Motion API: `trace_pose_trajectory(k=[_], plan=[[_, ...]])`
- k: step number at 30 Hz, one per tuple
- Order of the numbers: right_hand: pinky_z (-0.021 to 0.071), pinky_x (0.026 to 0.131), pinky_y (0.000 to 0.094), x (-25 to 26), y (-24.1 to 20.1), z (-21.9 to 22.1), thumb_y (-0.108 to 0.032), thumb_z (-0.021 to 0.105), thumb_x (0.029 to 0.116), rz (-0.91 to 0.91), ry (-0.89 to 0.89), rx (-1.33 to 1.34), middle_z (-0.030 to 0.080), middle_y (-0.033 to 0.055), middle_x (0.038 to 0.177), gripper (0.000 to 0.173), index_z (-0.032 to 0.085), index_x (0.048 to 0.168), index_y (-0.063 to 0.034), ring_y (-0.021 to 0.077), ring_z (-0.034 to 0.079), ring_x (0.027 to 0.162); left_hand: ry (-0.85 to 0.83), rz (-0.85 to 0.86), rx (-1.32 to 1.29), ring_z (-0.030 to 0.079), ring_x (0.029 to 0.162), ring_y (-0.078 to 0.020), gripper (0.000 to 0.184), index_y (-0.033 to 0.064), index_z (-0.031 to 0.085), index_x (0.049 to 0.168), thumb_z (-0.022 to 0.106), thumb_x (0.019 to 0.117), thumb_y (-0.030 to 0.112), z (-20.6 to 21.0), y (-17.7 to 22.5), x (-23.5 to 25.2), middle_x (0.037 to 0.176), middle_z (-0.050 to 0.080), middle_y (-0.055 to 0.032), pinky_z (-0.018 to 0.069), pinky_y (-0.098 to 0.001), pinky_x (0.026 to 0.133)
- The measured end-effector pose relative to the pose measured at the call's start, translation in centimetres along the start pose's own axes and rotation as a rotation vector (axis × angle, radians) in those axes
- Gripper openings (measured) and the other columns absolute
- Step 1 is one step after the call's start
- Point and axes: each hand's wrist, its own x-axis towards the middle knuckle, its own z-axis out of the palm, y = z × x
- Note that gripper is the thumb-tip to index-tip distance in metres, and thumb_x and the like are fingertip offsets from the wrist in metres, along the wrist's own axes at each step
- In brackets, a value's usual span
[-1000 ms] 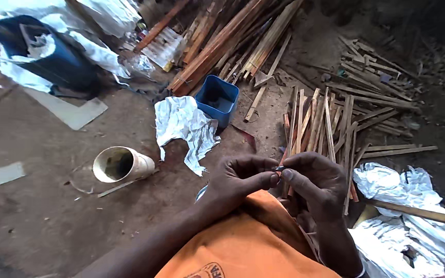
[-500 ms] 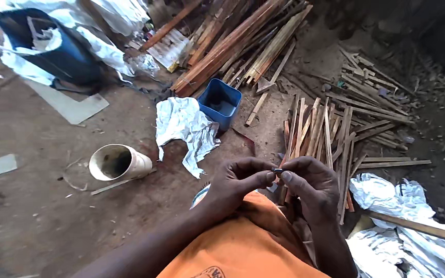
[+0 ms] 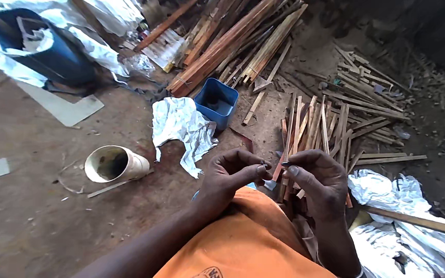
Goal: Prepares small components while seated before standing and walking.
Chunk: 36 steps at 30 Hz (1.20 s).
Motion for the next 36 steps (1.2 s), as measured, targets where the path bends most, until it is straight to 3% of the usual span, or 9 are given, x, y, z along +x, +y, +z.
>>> trace_pose_trajectory(k=[6,12,21,26,36], plan=[[0.0618,0.076,0.0269,-0.25,-0.48,0.22,0.001,0.065,0.0917,-0.014,-0.043,-0.065,0.074,0.0081,0.101,0.020,0.071,0.111,0.0035,0.0107,0.070,0.082,-0.039,0.018,0.016,0.075,0.088,-0.0253,0.007,0.0010,0.067,0.102,0.067,0.0945,0.002,0.03,-0.24,-0.11,0.110,0.073,-0.0203,0.0637,-0.0366,0.078],[0.0627,0.077,0.0271,-0.26,-0.63,0.28,0.002,0.066,0.0919,0.000,-0.054,-0.079,0.073,0.0083,0.103,0.022,0.071,0.113,0.0047,0.0113,0.071,0.083,-0.022,-0.027,-0.001,0.073,0.080,-0.0223,0.009,-0.0014,0.065,0.105,0.064,0.0959,0.000,0.33,-0.13,-0.11,0.102,0.073,-0.0195,0.0633,-0.0341,0.075],[0.0630,0.074,0.0264,-0.19,-0.36,0.34,-0.001,0.068,0.0930,0.007,-0.039,-0.083,0.075,0.0078,0.100,0.019,0.072,0.111,0.0037,0.0112,0.071,0.080,-0.003,-0.006,0.037,0.074,0.081,-0.0209,0.023,-0.0043,0.067,0.121,0.061,0.0993,-0.001,0.42,-0.11,-0.20,0.098,0.074,-0.0162,0.0639,-0.0338,0.078],[0.0629,0.073,0.0260,-0.25,-0.14,0.44,0.000,0.067,0.0930,0.005,-0.039,-0.094,0.075,0.0076,0.099,0.019,0.072,0.111,0.0039,0.0108,0.071,0.078,-0.020,-0.008,0.069,0.074,0.085,-0.0213,0.024,-0.0065,0.069,0.122,0.060,0.1002,0.000,0.57,-0.03,-0.33,0.100,0.074,-0.0160,0.0638,-0.0349,0.081],[0.0630,0.074,0.0264,-0.36,-0.08,0.35,0.000,0.069,0.0922,0.008,-0.039,-0.079,0.075,0.0080,0.100,0.020,0.072,0.112,0.0032,0.0115,0.072,0.080,-0.003,0.030,0.072,0.073,0.081,-0.0211,0.028,-0.0076,0.065,0.124,0.063,0.0964,-0.005,0.48,-0.43,-0.26,0.101,0.073,-0.0166,0.0641,-0.0333,0.076]])
